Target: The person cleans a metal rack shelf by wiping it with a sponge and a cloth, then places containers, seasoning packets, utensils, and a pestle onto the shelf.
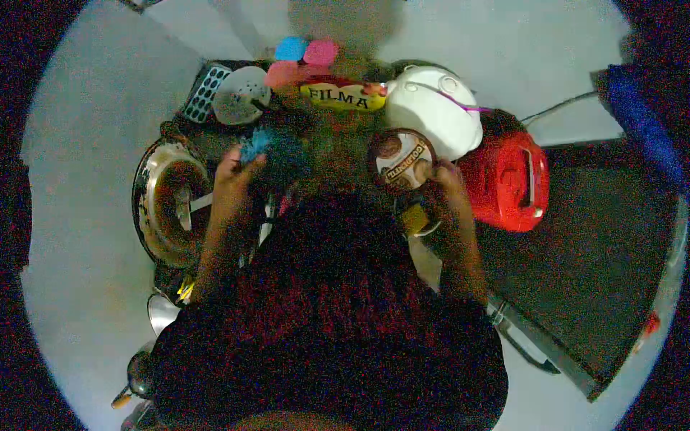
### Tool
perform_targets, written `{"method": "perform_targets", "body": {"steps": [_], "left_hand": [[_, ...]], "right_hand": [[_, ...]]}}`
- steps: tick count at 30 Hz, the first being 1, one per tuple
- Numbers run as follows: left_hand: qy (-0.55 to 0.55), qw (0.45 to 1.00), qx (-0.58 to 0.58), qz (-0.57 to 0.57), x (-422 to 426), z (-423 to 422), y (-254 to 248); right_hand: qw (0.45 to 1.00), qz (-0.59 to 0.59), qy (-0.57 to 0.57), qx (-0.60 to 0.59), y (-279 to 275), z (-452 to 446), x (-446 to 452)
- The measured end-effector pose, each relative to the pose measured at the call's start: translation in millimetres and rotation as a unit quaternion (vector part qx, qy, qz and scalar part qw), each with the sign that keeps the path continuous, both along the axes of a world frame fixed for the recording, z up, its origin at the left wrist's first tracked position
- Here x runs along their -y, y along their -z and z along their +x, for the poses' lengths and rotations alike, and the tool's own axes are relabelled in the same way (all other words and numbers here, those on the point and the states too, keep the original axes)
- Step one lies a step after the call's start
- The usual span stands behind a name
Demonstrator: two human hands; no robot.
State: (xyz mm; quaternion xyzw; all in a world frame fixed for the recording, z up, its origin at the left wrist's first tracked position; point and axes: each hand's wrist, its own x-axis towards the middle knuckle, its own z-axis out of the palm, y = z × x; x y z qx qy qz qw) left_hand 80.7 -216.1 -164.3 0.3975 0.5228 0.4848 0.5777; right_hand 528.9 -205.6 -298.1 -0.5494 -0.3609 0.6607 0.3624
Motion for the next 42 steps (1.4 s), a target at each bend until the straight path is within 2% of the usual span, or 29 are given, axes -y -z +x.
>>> {"method": "perform_targets", "body": {"steps": [2,3,5,7,9,10,11,13,15,17,20,21,24,29,32,33,36,40,42], "left_hand": [[0.004,0.999,-0.018,-0.027,-4.8,0.4,-6.9],[0.006,1.0,-0.014,-0.005,-7.0,-0.6,-8.9],[0.01,0.999,-0.03,-0.031,-6.3,-4.6,-10.0],[0.042,0.998,-0.042,0.009,-12.0,-6.4,-19.4],[0.073,0.995,-0.059,0.034,-16.9,-7.8,-24.0],[0.074,0.997,-0.014,0.026,-19.4,-2.6,-27.7],[0.075,0.997,0.031,0.016,-20.8,1.1,-30.5],[0.08,0.994,0.075,0.009,-24.5,4.7,-31.3],[0.097,0.994,0.045,0.029,-32.9,8.3,-18.6],[0.109,0.992,0.033,0.048,-37.8,11.0,-20.0],[0.109,0.992,0.035,0.058,-37.7,18.6,-28.5],[0.109,0.991,0.035,0.065,-37.2,16.4,-29.2],[0.122,0.986,-0.094,0.071,-36.0,4.4,-21.1],[0.11,0.991,0.001,0.083,-31.7,4.5,-15.5],[0.1,0.992,0.065,0.045,-33.8,7.9,-17.2],[0.103,0.992,0.064,0.045,-34.7,8.7,-16.4],[0.088,0.991,-0.044,0.087,-38.8,10.4,-12.2],[0.108,0.992,0.01,0.065,-32.9,14.0,-19.9],[0.104,0.992,0.001,0.071,-34.4,11.4,-17.4]], "right_hand": [[0.997,0.026,0.045,-0.049,-39.2,-9.8,3.3],[0.995,0.043,0.059,-0.065,-58.2,-12.3,2.1],[0.978,0.194,0.075,0.03,-90.8,-15.3,8.5],[0.93,0.331,0.101,0.124,-120.7,-17.7,17.6],[0.891,0.402,0.122,0.172,-166.4,-25.8,13.3],[0.919,0.325,0.223,-0.017,-207.9,-27.1,3.8],[0.9,0.23,0.306,-0.208,-240.7,-27.5,-7.1],[0.89,0.237,0.359,-0.151,-278.8,-4.6,-35.8],[0.9,0.261,0.306,-0.166,-318.5,6.4,-74.2],[0.933,0.246,0.176,-0.192,-355.7,8.4,-105.8],[0.937,0.24,0.192,-0.167,-395.4,-29.7,-134.6],[0.935,0.247,0.19,-0.168,-399.5,-27.3,-145.2],[0.946,0.201,0.142,-0.211,-395.9,-22.0,-170.3],[0.944,0.198,0.128,-0.231,-399.9,-36.1,-167.7],[0.951,0.203,0.077,-0.221,-391.8,-32.9,-192.6],[0.95,0.203,0.08,-0.221,-392.4,-36.8,-197.1],[0.95,0.204,0.102,-0.211,-395.1,-59.9,-215.1],[0.954,0.161,0.137,-0.212,-392.2,-66.7,-233.9],[0.955,0.179,0.128,-0.2,-395.8,-71.1,-234.5]]}}
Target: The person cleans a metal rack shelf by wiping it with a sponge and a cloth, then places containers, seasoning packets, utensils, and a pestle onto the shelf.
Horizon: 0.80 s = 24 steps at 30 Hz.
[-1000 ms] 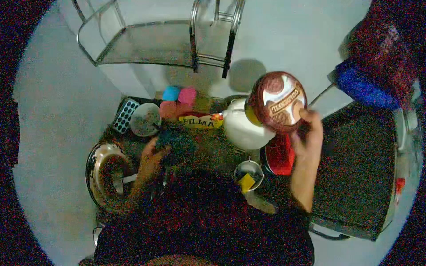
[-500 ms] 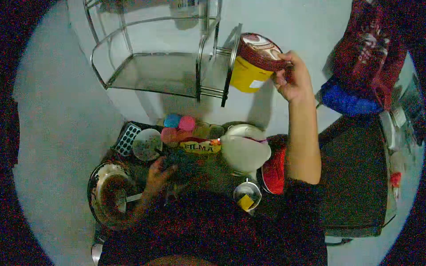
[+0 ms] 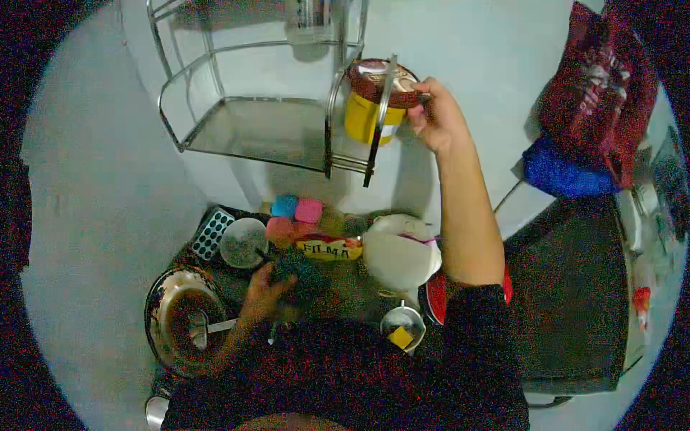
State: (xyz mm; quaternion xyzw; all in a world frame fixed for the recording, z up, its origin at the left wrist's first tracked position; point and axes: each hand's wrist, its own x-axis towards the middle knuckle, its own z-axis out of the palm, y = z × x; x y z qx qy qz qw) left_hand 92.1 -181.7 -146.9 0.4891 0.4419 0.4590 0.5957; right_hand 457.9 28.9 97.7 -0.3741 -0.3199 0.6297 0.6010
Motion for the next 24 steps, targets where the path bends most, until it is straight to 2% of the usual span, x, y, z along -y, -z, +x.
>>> {"method": "perform_targets", "body": {"steps": [3,5,6,11,15,19,21,23,24], "left_hand": [[0.005,1.0,-0.019,-0.001,-0.1,-3.5,15.9],[0.002,0.999,0.038,0.008,-5.1,-4.3,36.8],[0.002,0.998,0.066,0.012,-6.3,-2.0,32.2],[-0.009,0.998,0.058,-0.031,-6.3,6.1,-0.4],[0.002,0.999,0.017,0.027,-9.2,5.4,12.0],[-0.01,0.999,-0.042,0.014,-5.4,7.2,12.2],[-0.007,0.999,-0.032,0.017,-10.7,9.3,30.8],[-0.015,0.999,-0.026,0.023,-15.4,9.7,28.2],[0.001,0.997,-0.061,0.041,-15.1,9.5,20.1]], "right_hand": [[0.999,0.019,0.009,0.026,1.7,-5.1,5.3],[0.998,0.045,-0.017,0.047,3.6,-9.0,4.6],[0.996,0.057,-0.028,0.057,3.8,-11.2,5.2],[0.996,0.06,-0.032,0.051,1.3,-26.1,-10.2],[0.993,0.085,-0.034,0.071,5.4,-17.9,-22.0],[0.989,0.116,0.001,0.094,12.5,-22.3,-12.4],[0.977,0.085,0.068,0.185,5.1,-30.7,21.0],[0.947,0.108,0.192,0.235,7.2,-41.1,52.0],[0.928,0.159,0.219,0.257,20.2,-40.9,64.9]]}}
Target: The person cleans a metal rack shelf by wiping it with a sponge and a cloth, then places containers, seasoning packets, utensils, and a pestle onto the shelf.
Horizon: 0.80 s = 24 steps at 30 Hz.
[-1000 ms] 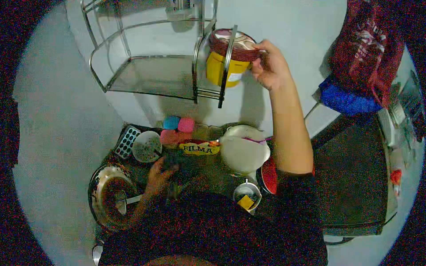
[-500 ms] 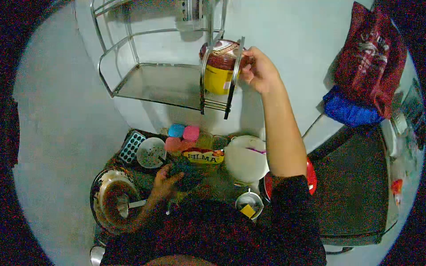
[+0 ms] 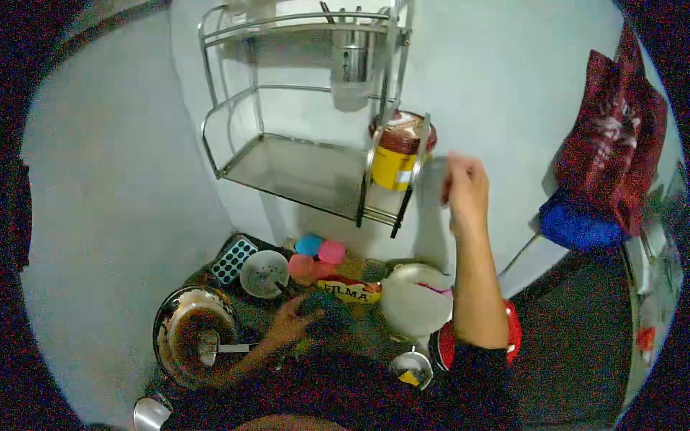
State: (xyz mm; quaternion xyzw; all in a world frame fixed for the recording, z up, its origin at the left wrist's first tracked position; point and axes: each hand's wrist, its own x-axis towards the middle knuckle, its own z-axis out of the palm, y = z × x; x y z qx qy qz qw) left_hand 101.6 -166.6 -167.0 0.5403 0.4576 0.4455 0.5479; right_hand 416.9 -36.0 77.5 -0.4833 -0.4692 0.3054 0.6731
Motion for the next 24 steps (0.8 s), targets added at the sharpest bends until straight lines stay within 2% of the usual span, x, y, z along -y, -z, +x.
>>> {"method": "perform_targets", "body": {"steps": [2,3,4,5,6,7,9,11,12,13,15,17,18,19,20,22,24], "left_hand": [[0.031,0.997,-0.07,0.03,3.3,2.5,-18.0],[0.024,0.997,-0.068,0.032,6.1,3.5,-28.2],[0.035,0.995,-0.086,0.042,10.2,5.8,-39.9],[0.048,0.992,-0.105,0.05,13.5,8.0,-50.2],[0.054,0.991,-0.115,0.051,12.9,11.5,-51.9],[0.06,0.989,-0.125,0.051,12.2,15.0,-53.7],[0.118,0.983,-0.124,0.071,6.9,24.1,-40.0],[0.153,0.978,-0.127,0.064,10.9,33.2,-38.9],[0.165,0.967,-0.182,0.065,10.6,39.5,-45.5],[0.178,0.953,-0.237,0.065,8.4,42.1,-50.2],[0.168,0.979,-0.111,0.035,3.7,42.3,-35.3],[0.097,0.98,-0.166,0.047,2.9,33.1,-38.1],[0.085,0.994,-0.069,0.02,1.1,25.9,-30.0],[0.073,0.997,0.031,-0.005,-0.7,18.7,-21.6],[0.041,0.985,-0.154,0.067,7.1,13.3,-57.4],[0.001,1.0,0.006,0.004,7.2,2.1,-36.4],[-0.044,0.998,0.021,0.044,14.8,-3.1,-39.5]], "right_hand": [[0.992,0.082,0.031,0.086,40.3,0.0,31.6],[0.983,0.112,0.042,0.14,64.0,-0.8,51.0],[0.981,0.1,0.006,0.167,79.6,-14.6,80.4],[0.964,0.08,-0.029,0.254,105.2,-18.5,102.7],[0.94,0.073,-0.127,0.309,113.1,-30.5,125.4],[0.925,0.067,-0.149,0.342,126.0,-46.6,136.2],[0.912,0.048,-0.174,0.367,166.5,-51.9,153.0],[0.935,-0.051,-0.252,0.242,241.9,-39.7,157.1],[0.936,-0.098,-0.288,0.179,263.8,-33.1,157.7],[0.935,-0.108,-0.29,0.174,271.1,-27.6,155.9],[0.938,-0.078,-0.243,0.235,274.4,-16.7,160.3],[0.877,-0.287,-0.237,0.304,268.8,-10.4,159.1],[0.862,-0.236,-0.199,0.401,304.1,-1.9,153.0],[0.87,-0.183,-0.181,0.421,298.2,-6.4,158.9],[0.847,-0.239,-0.195,0.433,312.1,-5.7,161.8],[0.814,-0.309,-0.215,0.443,331.3,-4.0,170.2],[0.802,-0.304,-0.204,0.472,335.3,-13.9,172.4]]}}
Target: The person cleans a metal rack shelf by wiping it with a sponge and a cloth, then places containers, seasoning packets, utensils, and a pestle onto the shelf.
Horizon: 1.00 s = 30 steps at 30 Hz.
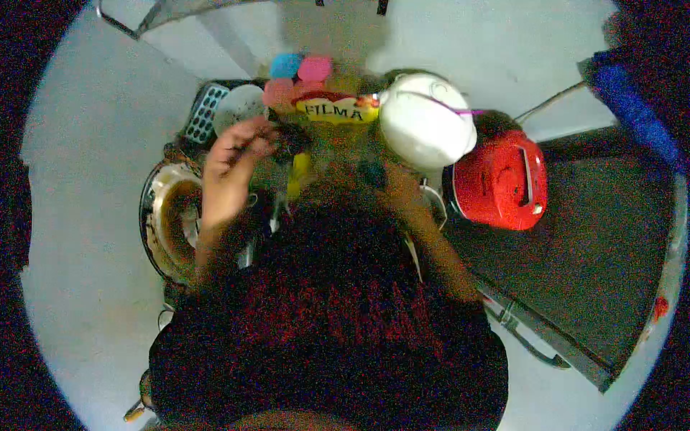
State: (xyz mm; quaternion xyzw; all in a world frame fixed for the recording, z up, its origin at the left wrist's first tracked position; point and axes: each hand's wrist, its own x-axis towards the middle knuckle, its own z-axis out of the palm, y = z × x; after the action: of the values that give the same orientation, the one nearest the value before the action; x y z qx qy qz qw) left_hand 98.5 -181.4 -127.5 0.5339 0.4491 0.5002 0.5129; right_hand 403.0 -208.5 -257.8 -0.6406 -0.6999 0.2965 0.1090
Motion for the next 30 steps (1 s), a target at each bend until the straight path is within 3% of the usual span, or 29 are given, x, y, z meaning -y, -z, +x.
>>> {"method": "perform_targets", "body": {"steps": [1,3,5,8,9,10,12,14,24,25,27,29,30], "left_hand": [[-0.001,1.0,-0.003,-0.011,1.2,2.7,0.8],[-0.034,0.997,0.058,-0.027,12.0,-5.3,-3.9],[-0.054,0.994,0.086,-0.036,20.2,-9.3,-2.8],[-0.035,0.998,0.047,-0.02,27.0,-12.9,-1.5],[-0.035,0.998,0.048,-0.02,29.4,-13.9,-0.9],[-0.03,0.998,0.054,-0.023,31.4,-13.2,-0.2],[-0.02,0.997,0.068,-0.028,34.7,-12.0,1.6],[-0.026,0.997,0.063,-0.025,39.6,-12.9,4.0],[-0.039,0.997,0.051,-0.037,58.9,-30.2,27.8],[-0.042,0.998,0.051,-0.011,56.9,-30.9,28.5],[-0.038,0.996,-0.081,0.019,54.8,-27.3,28.5],[-0.017,0.994,-0.106,0.001,55.9,-27.8,27.5],[-0.022,0.994,-0.106,0.029,55.1,-27.2,28.3]], "right_hand": [[1.0,-0.011,-0.001,-0.003,13.4,1.3,-3.0],[0.966,0.233,-0.036,0.104,43.2,-6.9,-4.1],[0.923,0.35,-0.057,0.152,74.1,-9.6,-6.3],[0.96,0.159,-0.227,0.045,108.0,-9.1,-14.0],[0.96,0.159,-0.227,0.046,108.4,-19.0,-19.8],[0.958,-0.034,-0.281,0.039,109.7,-36.8,-27.2],[0.917,-0.226,-0.326,0.033,120.4,-55.6,-28.3],[0.94,-0.121,-0.317,-0.027,162.0,-67.2,-20.9],[0.937,-0.137,-0.323,-0.01,152.3,-81.2,-21.8],[0.939,-0.132,-0.317,0.003,144.3,-78.5,-24.9],[0.945,-0.129,-0.296,0.047,121.0,-72.9,-34.7],[0.945,-0.133,-0.279,0.108,70.9,-67.3,-46.4],[0.919,-0.149,-0.349,0.105,28.8,-59.8,-52.1]]}}
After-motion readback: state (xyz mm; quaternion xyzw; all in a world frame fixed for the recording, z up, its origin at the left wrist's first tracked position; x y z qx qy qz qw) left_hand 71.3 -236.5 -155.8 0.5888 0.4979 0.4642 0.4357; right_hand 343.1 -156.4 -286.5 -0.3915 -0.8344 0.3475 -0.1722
